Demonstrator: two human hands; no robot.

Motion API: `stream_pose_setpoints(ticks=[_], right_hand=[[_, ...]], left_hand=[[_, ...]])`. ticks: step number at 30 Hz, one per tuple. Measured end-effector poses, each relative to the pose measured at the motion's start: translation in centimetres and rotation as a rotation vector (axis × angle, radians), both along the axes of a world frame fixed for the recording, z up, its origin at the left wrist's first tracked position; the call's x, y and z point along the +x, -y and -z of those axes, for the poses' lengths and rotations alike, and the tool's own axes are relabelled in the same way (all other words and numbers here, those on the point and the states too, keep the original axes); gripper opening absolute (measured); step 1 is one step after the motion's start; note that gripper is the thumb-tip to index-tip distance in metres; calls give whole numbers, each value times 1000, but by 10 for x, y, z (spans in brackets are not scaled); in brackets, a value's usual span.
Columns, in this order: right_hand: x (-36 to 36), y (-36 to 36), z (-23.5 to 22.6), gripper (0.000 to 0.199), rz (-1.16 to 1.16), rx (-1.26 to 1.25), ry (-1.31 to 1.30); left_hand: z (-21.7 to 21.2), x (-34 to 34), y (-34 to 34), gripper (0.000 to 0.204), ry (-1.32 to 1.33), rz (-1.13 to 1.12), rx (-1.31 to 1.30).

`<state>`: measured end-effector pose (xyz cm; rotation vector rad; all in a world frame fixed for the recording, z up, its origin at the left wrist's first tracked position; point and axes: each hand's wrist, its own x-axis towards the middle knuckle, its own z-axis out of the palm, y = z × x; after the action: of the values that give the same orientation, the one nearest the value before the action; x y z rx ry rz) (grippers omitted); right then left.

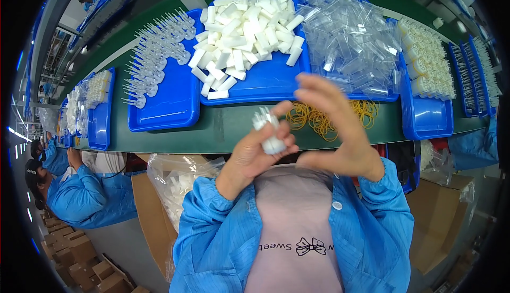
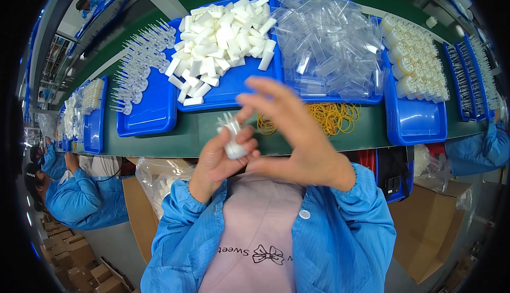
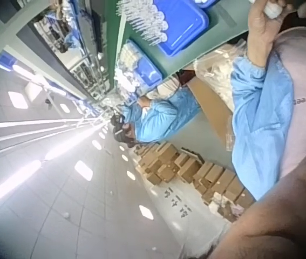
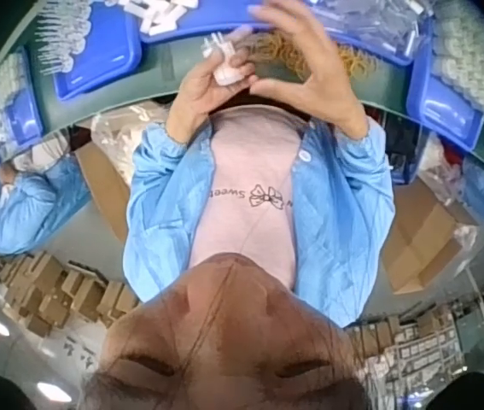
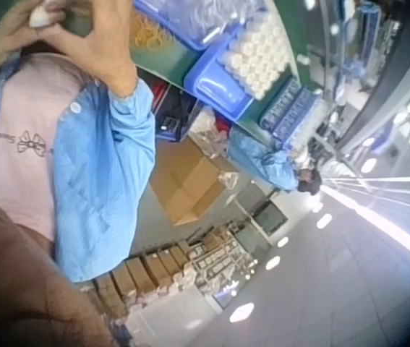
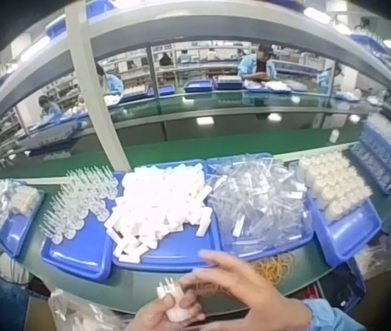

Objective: The person assembles component bundles by inserting white foam pieces and clear plastic sleeves onto plastic holders, wrapping rubber bands around the assembled units, and placing them onto a tray.

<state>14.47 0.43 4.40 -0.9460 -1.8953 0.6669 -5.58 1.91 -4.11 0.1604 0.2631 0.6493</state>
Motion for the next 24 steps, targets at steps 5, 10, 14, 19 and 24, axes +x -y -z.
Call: stream_pose_setpoints(ticks=[5,10,14,19,24], right_hand=[[34,-8,33,11,332,-121,150],[23,-5,68,10,428,79,532],[20,-5,80,10,466,101,578],[31,-7,73,9,458,93,421],[32,-11,63,7,482,67,261]], left_hand=[[-18,-18,-9,72,-131,-225,240],[-25,-14,-7,48,-676,-474,476],[-22,-8,-2,43,-793,-463,604],[-20,-2,2,43,-784,-414,594],[-22,18,3,74,-799,-197,675]])
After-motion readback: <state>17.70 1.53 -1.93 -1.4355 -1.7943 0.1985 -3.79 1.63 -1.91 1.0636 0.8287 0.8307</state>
